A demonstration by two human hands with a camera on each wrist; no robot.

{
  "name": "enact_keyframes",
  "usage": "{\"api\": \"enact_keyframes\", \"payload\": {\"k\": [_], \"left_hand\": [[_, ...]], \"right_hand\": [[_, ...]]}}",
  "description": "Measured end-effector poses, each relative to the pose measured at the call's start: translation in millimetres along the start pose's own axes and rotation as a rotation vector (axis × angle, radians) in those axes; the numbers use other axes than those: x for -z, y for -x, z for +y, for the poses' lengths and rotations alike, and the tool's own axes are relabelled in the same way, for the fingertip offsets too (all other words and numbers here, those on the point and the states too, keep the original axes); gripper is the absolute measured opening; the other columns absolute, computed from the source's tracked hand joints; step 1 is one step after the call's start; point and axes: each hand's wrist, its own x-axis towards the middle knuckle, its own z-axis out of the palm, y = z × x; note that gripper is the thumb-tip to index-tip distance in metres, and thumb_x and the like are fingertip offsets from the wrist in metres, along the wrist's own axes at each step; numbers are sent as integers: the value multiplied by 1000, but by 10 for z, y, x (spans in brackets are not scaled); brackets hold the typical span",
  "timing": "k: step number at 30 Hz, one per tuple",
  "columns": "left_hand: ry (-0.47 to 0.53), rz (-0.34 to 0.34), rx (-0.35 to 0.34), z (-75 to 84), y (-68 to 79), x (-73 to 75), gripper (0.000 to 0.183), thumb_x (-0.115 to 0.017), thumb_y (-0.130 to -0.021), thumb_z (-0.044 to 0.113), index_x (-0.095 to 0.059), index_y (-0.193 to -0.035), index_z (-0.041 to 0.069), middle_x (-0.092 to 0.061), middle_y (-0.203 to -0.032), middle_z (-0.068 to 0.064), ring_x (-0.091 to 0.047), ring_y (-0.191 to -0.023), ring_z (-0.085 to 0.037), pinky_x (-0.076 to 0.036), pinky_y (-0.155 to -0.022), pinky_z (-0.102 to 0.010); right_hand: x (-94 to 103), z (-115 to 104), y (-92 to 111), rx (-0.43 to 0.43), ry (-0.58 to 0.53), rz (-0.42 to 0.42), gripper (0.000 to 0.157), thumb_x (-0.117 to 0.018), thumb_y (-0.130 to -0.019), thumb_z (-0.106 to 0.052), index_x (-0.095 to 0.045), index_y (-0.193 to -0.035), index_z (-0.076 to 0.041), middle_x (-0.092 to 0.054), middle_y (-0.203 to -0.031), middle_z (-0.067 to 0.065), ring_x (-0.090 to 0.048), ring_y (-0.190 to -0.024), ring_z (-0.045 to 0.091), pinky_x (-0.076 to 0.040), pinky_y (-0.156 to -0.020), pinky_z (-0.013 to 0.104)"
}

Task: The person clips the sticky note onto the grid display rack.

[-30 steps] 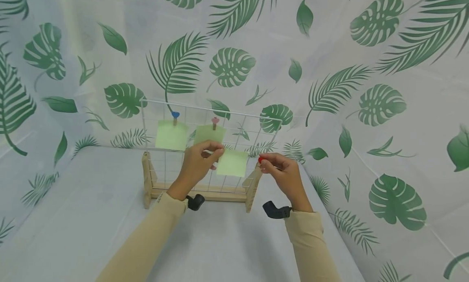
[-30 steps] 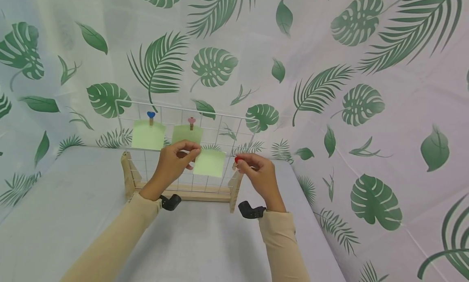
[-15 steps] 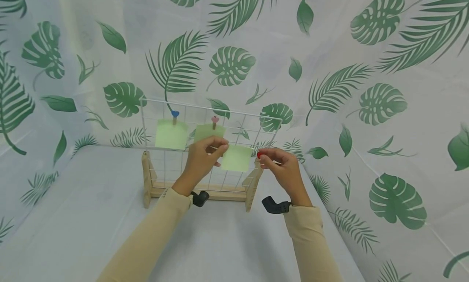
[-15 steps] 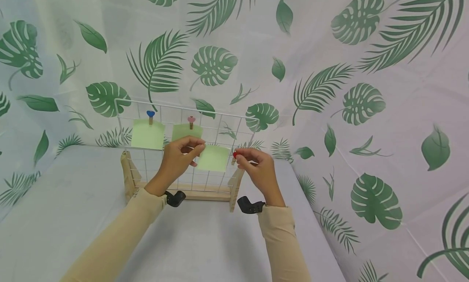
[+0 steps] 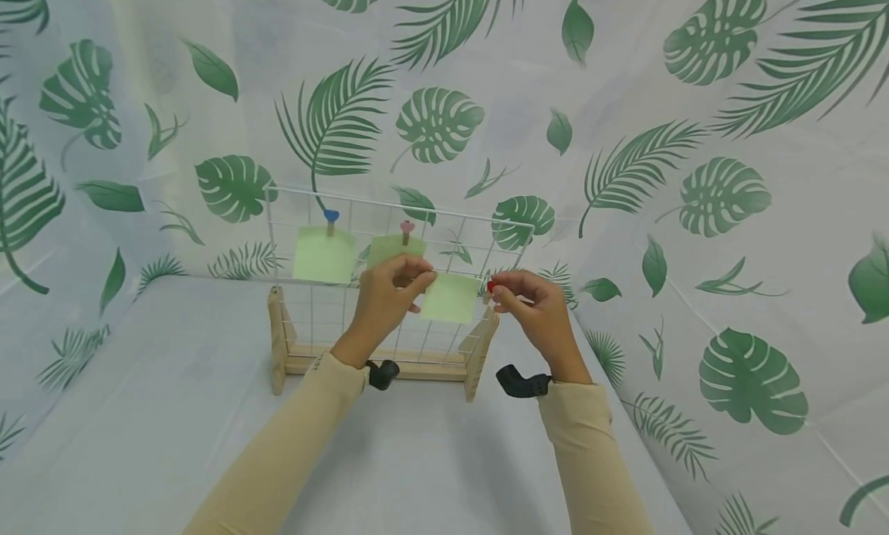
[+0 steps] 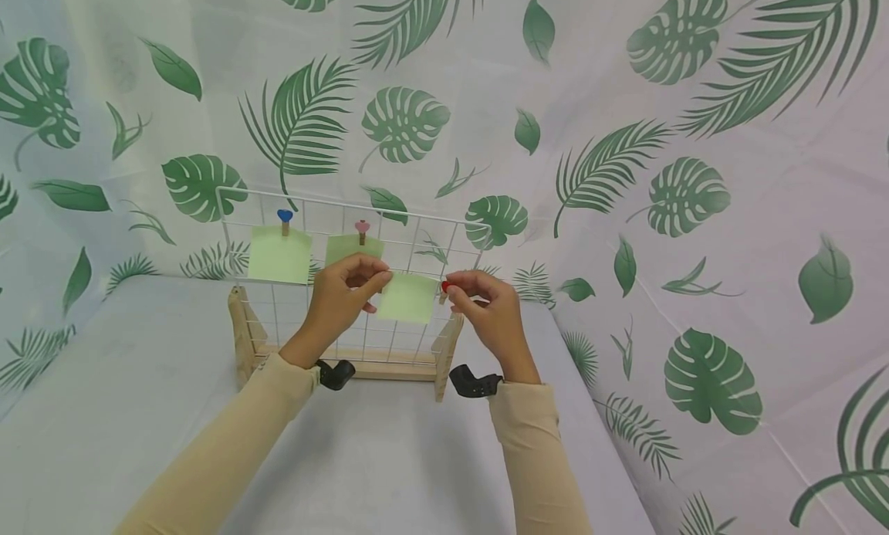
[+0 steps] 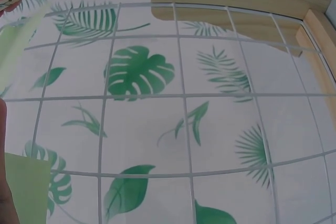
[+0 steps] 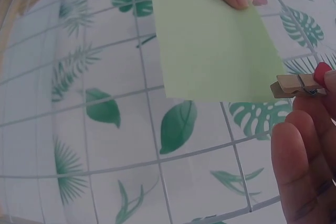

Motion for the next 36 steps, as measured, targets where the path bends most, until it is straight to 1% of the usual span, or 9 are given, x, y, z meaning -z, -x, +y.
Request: {"api": "enact_keyframes", "payload": {"k": [7,10,13,15,19,22,24,29,36], "left_hand": [[-3,19,-30,-2,-46,-29,11,-78,-102,11,-76,-109,2,-80,-99,-11,-76,-83,-25,-62,-59,-28],[-1,26,-37,-8,-58,-30,10,-77,-102,10,-76,-108,2,-80,-99,-12,-76,-82,-26,-62,-59,-28],[2,35,-37,-16,-70,-34,10,-77,-102,10,-76,-107,2,-80,-99,-12,-77,-83,-27,-62,-59,-28],[2,37,-39,-16,-81,-41,10,-77,-102,11,-76,-108,2,-80,-99,-12,-77,-84,-27,-62,-59,-28],[6,42,-35,-2,-110,-64,11,-77,-103,12,-76,-108,2,-80,-101,-12,-78,-86,-26,-63,-60,-28],[23,44,-25,19,-130,-85,12,-76,-103,12,-76,-109,1,-80,-101,-13,-78,-88,-27,-63,-61,-28],[35,42,-18,31,-141,-100,13,-76,-103,11,-76,-110,0,-79,-101,-13,-78,-89,-28,-63,-61,-29],[51,33,-1,51,-163,-127,14,-74,-104,11,-75,-111,-1,-77,-101,-14,-77,-90,-29,-63,-63,-28],[60,24,6,48,-180,-160,14,-72,-106,9,-74,-112,-2,-75,-101,-16,-75,-93,-30,-63,-63,-28]], "right_hand": [[13,-5,-67,8,1,-9,17,-72,-102,0,-74,-114,11,-75,-108,27,-72,-89,15,-62,-79,21],[18,-14,-98,24,5,-11,17,-71,-101,0,-74,-114,11,-76,-107,24,-72,-88,11,-62,-78,21],[22,-18,-129,36,14,-8,17,-71,-101,1,-74,-114,11,-77,-104,17,-71,-85,7,-61,-77,20],[25,-23,-148,42,12,-6,16,-70,-100,2,-74,-113,11,-77,-103,15,-71,-85,10,-61,-76,20],[28,-37,-187,52,0,-14,15,-70,-100,4,-74,-113,12,-76,-104,20,-71,-86,15,-61,-76,20],[31,-43,-217,46,-5,-21,15,-70,-101,4,-74,-113,12,-75,-106,26,-70,-87,11,-61,-78,20],[35,-47,-234,44,-7,-18,15,-70,-101,3,-74,-113,11,-75,-107,25,-69,-86,8,-60,-78,19],[51,-47,-280,69,12,-2,14,-69,-100,4,-74,-111,11,-75,-104,24,-68,-81,9,-60,-76,18],[84,-59,-337,83,27,5,13,-67,-97,9,-74,-108,12,-74,-101,29,-68,-77,9,-59,-72,17]]}}
